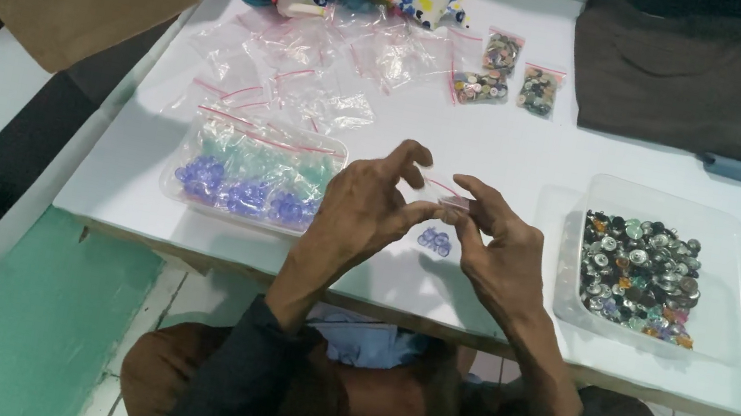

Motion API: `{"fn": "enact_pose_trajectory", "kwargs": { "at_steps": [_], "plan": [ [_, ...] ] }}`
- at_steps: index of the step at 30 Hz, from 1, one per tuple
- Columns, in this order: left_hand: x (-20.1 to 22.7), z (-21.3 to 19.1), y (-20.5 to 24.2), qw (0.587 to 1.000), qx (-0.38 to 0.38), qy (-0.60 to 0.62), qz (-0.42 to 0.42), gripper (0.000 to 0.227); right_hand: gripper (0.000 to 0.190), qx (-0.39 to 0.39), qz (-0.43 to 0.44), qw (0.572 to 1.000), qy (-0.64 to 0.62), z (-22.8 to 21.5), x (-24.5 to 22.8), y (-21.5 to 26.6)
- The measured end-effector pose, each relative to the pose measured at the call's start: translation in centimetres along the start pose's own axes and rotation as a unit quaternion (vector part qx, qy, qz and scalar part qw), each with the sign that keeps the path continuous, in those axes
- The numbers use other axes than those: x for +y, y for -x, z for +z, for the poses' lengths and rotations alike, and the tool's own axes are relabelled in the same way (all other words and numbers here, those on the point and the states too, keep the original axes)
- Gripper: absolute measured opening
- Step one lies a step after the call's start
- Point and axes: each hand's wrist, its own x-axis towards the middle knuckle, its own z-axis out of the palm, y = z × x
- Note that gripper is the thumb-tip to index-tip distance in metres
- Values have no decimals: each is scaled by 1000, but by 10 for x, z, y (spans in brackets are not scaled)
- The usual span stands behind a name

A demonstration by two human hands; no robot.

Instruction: Sorting and bagging small buttons from a large container

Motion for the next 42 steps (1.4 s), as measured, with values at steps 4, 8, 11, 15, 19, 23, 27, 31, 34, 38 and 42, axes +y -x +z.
{"fn": "enact_pose_trajectory", "kwargs": {
  "at_steps": [4,8,11,15,19,23,27,31,34,38,42],
  "plan": [
    [-3,4,0,999,33,16,-2,64,31,-25,48,996,-75,-6,5,3],
    [-20,20,-1,990,-18,139,-20,17,21,-40,59,991,-113,-10,-5,8],
    [-24,28,1,990,-12,139,-23,14,14,-24,71,989,-129,-8,-8,11],
    [-28,36,5,987,-15,155,-25,9,13,-14,102,988,-111,-7,3,12],
    [-37,43,5,987,-4,163,-16,8,13,-22,101,989,-105,-4,12,13],
    [-36,40,13,982,9,190,-10,8,13,-21,94,990,-103,-5,0,15],
    [-25,22,20,974,38,225,-3,8,41,-54,46,987,-141,-3,5,21],
    [-22,-13,24,957,74,282,-6,9,51,-42,14,981,-186,20,-23,26],
    [-32,-55,25,937,90,338,14,10,75,-46,-16,979,-199,47,-50,20],
    [-53,-121,28,954,108,279,21,10,79,-54,-131,984,-110,97,-90,3],
    [-91,-174,29,963,93,246,-68,14,79,-92,-245,964,47,135,-104,-8]
  ]
}}
